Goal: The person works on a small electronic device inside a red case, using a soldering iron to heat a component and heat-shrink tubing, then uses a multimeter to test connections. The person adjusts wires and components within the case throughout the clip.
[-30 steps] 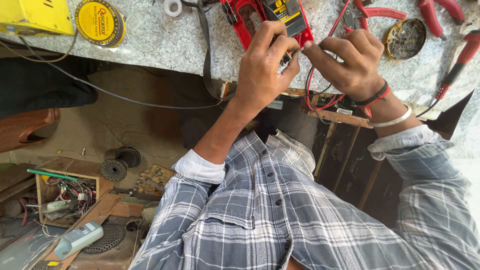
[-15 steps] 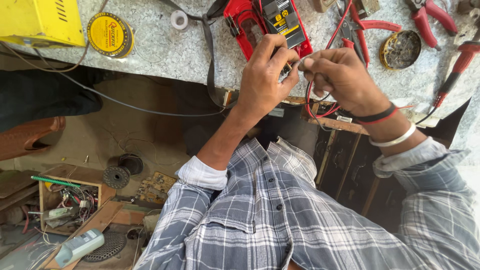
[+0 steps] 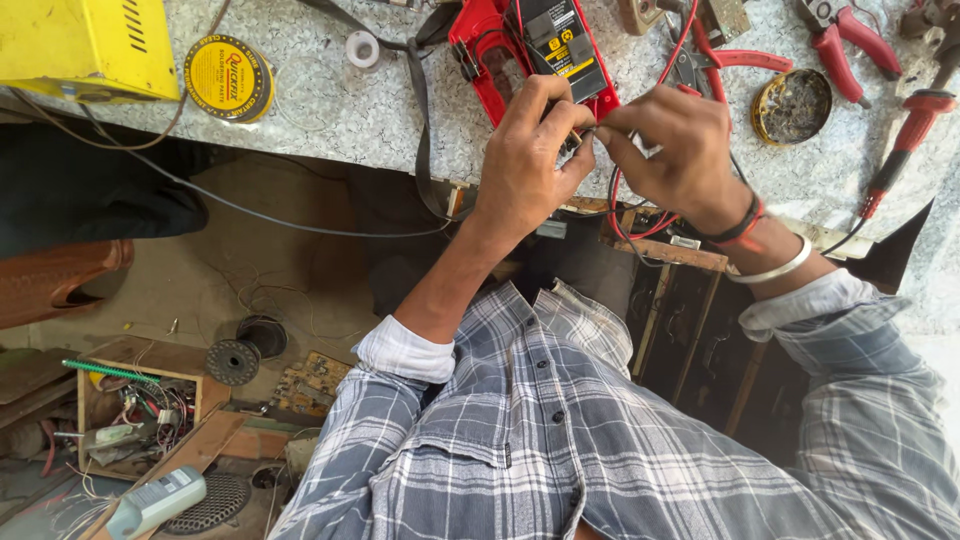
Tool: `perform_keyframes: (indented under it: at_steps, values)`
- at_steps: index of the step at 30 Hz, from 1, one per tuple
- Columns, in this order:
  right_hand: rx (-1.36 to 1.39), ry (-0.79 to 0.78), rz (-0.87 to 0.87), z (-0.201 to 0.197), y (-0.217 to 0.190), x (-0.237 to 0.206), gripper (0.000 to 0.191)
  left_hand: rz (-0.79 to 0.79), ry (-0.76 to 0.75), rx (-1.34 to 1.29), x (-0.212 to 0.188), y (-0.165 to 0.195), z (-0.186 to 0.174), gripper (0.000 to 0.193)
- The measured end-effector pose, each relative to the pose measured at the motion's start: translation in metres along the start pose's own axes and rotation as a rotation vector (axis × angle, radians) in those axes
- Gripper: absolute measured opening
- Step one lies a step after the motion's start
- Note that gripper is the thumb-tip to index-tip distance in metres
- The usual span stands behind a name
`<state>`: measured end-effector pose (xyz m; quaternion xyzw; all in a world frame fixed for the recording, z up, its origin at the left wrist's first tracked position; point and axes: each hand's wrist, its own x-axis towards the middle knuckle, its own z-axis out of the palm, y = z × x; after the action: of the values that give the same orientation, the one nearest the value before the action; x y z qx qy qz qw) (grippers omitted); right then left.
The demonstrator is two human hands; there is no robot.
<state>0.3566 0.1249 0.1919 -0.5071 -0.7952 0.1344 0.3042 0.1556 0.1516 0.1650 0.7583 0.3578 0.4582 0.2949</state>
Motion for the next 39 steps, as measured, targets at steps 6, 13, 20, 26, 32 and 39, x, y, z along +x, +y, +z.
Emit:
perform_keyframes:
  at_steps: [6, 13, 20, 26, 32, 39]
  values:
    - [0.478, -0.169, 0.658, -0.005, 0.003, -0.006, 0.021, -0.036, -0.025, -0.024, 0.001, 0.000, 0.000, 0.027]
    - [-0.205, 0.126, -0.267, -0.013, 0.001, -0.011, 0.022, -0.030, -0.009, -0.041, 0.004, 0.001, 0.001, 0.024]
    - [-0.400, 0.165, -0.426, -0.003, 0.020, -0.010, 0.030, -0.032, -0.008, -0.044, 0.006, 0.001, 0.004, 0.024]
    - [0.204, 0.005, 0.206, 0.009, 0.010, -0.010, 0.010, -0.012, -0.002, -0.018, 0.007, 0.000, 0.003, 0.026]
    - [0.760, -0.141, 0.680, -0.009, -0.004, -0.007, 0.013, -0.022, -0.016, -0.020, 0.008, -0.001, 0.004, 0.025]
    - [-0.241, 0.101, -0.172, -0.015, -0.004, -0.002, 0.019, -0.018, -0.008, -0.042, 0.007, -0.001, 0.003, 0.026]
